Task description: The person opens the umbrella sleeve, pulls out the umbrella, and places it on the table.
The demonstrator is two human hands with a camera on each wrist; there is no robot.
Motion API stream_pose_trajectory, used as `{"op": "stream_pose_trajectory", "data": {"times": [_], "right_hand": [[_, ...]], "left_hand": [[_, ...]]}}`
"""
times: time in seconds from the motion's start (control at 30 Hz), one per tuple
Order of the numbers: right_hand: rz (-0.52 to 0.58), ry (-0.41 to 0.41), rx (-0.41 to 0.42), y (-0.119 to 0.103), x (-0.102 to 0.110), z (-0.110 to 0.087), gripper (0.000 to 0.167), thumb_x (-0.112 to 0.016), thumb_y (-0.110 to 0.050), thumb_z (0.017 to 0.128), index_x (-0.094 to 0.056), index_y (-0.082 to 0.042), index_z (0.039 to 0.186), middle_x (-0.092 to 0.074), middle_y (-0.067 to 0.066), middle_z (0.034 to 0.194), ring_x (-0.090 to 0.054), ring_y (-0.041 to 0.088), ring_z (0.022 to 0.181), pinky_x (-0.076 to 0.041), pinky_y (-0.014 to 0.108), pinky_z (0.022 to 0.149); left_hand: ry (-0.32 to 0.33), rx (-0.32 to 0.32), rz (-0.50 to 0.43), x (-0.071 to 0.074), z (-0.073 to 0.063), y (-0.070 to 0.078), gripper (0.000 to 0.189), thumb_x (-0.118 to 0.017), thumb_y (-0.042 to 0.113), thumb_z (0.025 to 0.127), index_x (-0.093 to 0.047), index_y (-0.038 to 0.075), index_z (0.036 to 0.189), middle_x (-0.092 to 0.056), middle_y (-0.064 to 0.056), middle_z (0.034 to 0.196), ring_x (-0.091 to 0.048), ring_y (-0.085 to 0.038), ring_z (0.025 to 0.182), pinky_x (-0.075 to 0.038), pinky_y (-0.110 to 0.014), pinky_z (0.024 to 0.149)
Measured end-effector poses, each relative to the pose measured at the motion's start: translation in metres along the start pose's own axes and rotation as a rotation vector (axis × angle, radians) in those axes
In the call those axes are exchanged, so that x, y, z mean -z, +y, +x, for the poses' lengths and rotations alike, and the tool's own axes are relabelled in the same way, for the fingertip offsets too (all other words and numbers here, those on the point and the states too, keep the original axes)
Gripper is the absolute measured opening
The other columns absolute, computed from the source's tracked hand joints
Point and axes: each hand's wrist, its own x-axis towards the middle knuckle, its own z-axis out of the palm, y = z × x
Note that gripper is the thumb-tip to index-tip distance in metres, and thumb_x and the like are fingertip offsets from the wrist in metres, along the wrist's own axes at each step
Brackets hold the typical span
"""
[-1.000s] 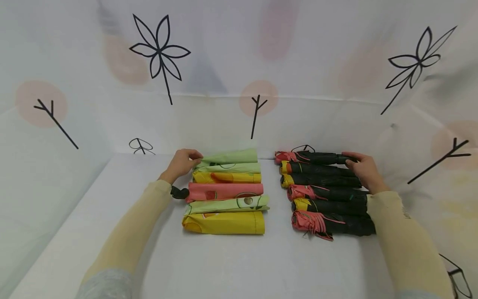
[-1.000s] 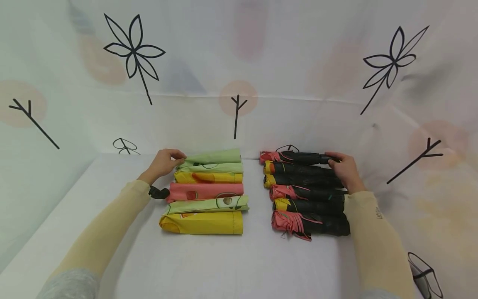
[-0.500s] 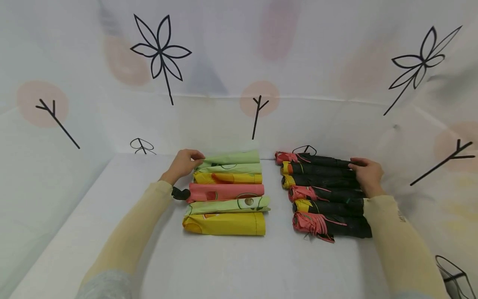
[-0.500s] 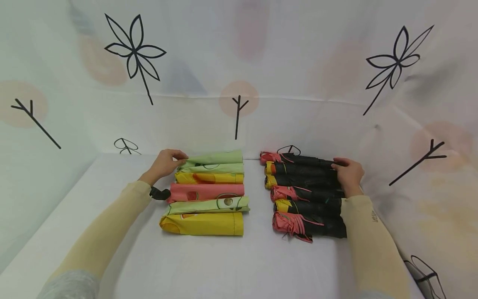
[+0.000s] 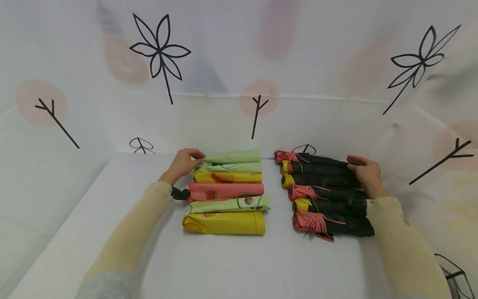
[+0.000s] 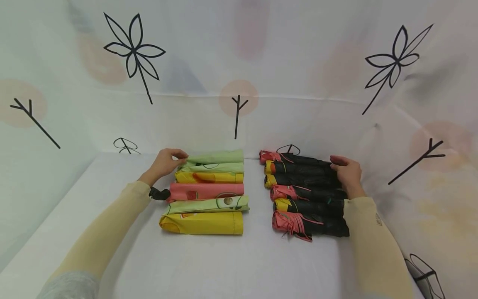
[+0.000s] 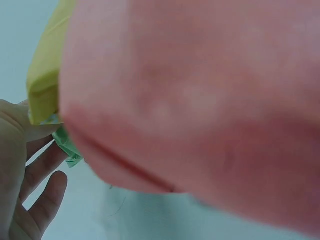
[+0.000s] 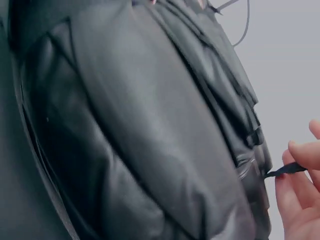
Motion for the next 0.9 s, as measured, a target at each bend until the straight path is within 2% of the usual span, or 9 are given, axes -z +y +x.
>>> {"op": "stream_pose_trajectory", "data": {"times": [0.1, 0.23, 0.3, 0.43, 0.47, 0.67, 0.9], "right_hand": [[0.032, 0.015, 0.020, -0.003, 0.001, -0.003, 0.046, -0.058, -0.023, 0.102, -0.053, -0.003, 0.143, -0.060, 0.008, 0.138, -0.056, 0.011, 0.115, -0.048, 0.022, 0.093], [0.096, 0.022, 0.056, -0.007, 0.002, -0.009, 0.048, -0.063, -0.025, 0.100, -0.055, -0.002, 0.141, -0.066, -0.008, 0.122, -0.055, -0.003, 0.101, -0.047, 0.012, 0.082], [0.101, 0.012, 0.074, -0.011, 0.003, -0.013, 0.050, -0.063, -0.028, 0.099, -0.055, -0.002, 0.141, -0.065, -0.011, 0.120, -0.055, -0.005, 0.101, -0.047, 0.013, 0.086], [0.082, 0.003, 0.102, -0.021, 0.002, -0.021, 0.051, -0.063, -0.032, 0.099, -0.055, -0.002, 0.141, -0.066, -0.011, 0.123, -0.054, -0.003, 0.105, -0.046, 0.026, 0.098], [0.073, 0.007, 0.112, -0.024, 0.001, -0.022, 0.050, -0.063, -0.031, 0.099, -0.056, -0.002, 0.140, -0.066, -0.011, 0.123, -0.054, -0.003, 0.105, -0.046, 0.026, 0.098], [0.096, 0.017, 0.201, -0.036, -0.005, -0.033, 0.045, -0.063, -0.026, 0.099, -0.059, 0.000, 0.136, -0.067, -0.013, 0.115, -0.054, -0.005, 0.104, -0.045, 0.014, 0.087], [0.098, 0.006, 0.325, -0.050, -0.015, -0.055, 0.041, -0.062, -0.021, 0.100, -0.058, -0.003, 0.137, -0.069, -0.011, 0.110, -0.056, -0.007, 0.100, -0.043, 0.009, 0.083]], "left_hand": [[0.020, 0.001, -0.013, 0.000, 0.000, -0.001, 0.019, -0.067, 0.014, 0.097, -0.074, 0.006, 0.113, -0.071, -0.012, 0.110, -0.061, -0.030, 0.103, -0.050, -0.046, 0.089], [0.041, -0.001, -0.019, 0.003, -0.002, 0.000, 0.021, -0.067, 0.015, 0.097, -0.074, 0.004, 0.113, -0.071, -0.011, 0.110, -0.061, -0.030, 0.103, -0.049, -0.047, 0.090], [0.047, -0.001, -0.025, 0.004, -0.003, 0.001, 0.022, -0.067, 0.016, 0.097, -0.074, 0.004, 0.114, -0.071, -0.011, 0.110, -0.061, -0.030, 0.103, -0.049, -0.047, 0.090], [0.057, -0.010, -0.038, 0.005, -0.005, 0.002, 0.023, -0.066, 0.018, 0.098, -0.073, 0.004, 0.115, -0.071, -0.011, 0.110, -0.061, -0.031, 0.103, -0.049, -0.047, 0.089], [0.058, -0.016, -0.040, 0.005, -0.005, 0.002, 0.024, -0.066, 0.018, 0.098, -0.073, 0.004, 0.115, -0.071, -0.011, 0.110, -0.062, -0.030, 0.103, -0.049, -0.047, 0.088], [0.060, -0.058, -0.044, 0.006, -0.010, 0.010, 0.024, -0.064, 0.022, 0.099, -0.073, 0.006, 0.115, -0.072, -0.007, 0.109, -0.063, -0.026, 0.099, -0.052, -0.044, 0.084], [0.021, -0.134, -0.080, 0.007, -0.023, 0.029, 0.019, -0.060, 0.018, 0.102, -0.073, 0.010, 0.114, -0.072, -0.007, 0.110, -0.064, -0.028, 0.096, -0.053, -0.043, 0.082]]}}
